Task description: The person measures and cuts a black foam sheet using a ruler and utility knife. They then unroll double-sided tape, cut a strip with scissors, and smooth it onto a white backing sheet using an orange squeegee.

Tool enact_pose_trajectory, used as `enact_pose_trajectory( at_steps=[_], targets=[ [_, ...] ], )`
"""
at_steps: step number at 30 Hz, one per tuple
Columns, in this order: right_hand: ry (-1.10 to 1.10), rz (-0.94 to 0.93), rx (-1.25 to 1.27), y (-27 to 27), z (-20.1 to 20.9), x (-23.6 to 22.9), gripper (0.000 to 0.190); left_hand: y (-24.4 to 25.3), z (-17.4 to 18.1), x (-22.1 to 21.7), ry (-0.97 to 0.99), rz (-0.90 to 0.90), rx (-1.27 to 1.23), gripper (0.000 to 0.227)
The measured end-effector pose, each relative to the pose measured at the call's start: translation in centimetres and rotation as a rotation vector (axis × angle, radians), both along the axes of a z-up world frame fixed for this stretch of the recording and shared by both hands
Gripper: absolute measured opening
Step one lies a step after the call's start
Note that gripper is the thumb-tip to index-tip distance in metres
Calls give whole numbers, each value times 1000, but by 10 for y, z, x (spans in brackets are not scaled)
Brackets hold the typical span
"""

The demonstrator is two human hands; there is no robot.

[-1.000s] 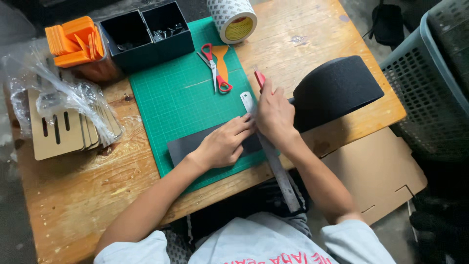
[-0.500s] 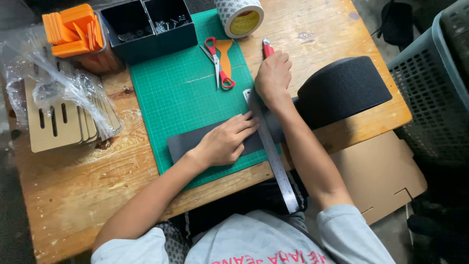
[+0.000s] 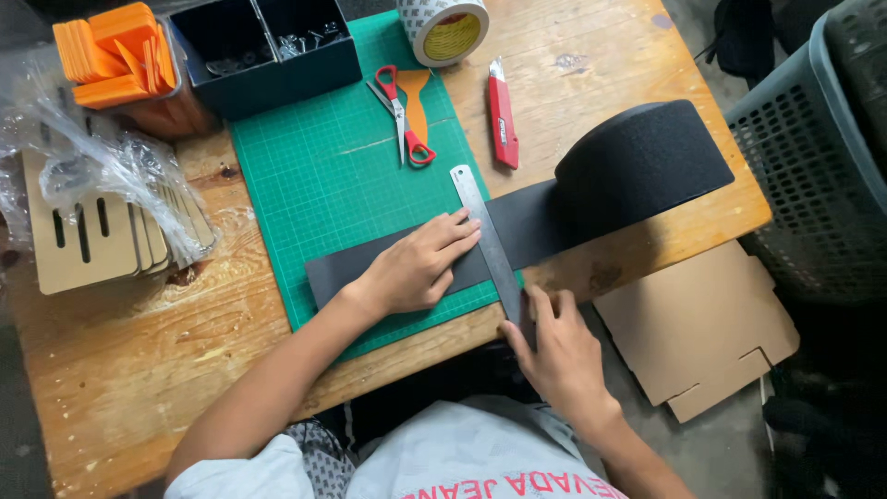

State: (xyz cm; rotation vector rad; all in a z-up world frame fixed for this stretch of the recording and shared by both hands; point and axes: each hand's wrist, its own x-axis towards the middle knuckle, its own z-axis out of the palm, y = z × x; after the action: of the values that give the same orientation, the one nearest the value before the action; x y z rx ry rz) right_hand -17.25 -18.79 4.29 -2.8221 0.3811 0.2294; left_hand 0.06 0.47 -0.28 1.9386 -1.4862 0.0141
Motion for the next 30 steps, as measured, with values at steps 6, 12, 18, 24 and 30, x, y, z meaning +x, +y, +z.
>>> enact_pose_trajectory(
  at_steps=[6, 12, 18, 24, 30],
  targets=[
    [-135, 44, 24, -1, -17, -17, 44, 5, 1, -5, -7, -12, 29, 64],
    [-164, 172, -37, -4, -13, -7, 38, 8, 0, -2, -28, -23, 39, 60],
    [-152, 162, 55, -2, -18, -5, 39, 16, 1, -3, -42, -33, 33, 55],
    [-191, 172, 105, -1, -24, -6, 32, 23, 4, -6, -37, -18, 39, 55],
    [-286, 152, 149, 6, -28, -7, 34, 33, 11, -8, -37, -22, 19, 52]
  ],
)
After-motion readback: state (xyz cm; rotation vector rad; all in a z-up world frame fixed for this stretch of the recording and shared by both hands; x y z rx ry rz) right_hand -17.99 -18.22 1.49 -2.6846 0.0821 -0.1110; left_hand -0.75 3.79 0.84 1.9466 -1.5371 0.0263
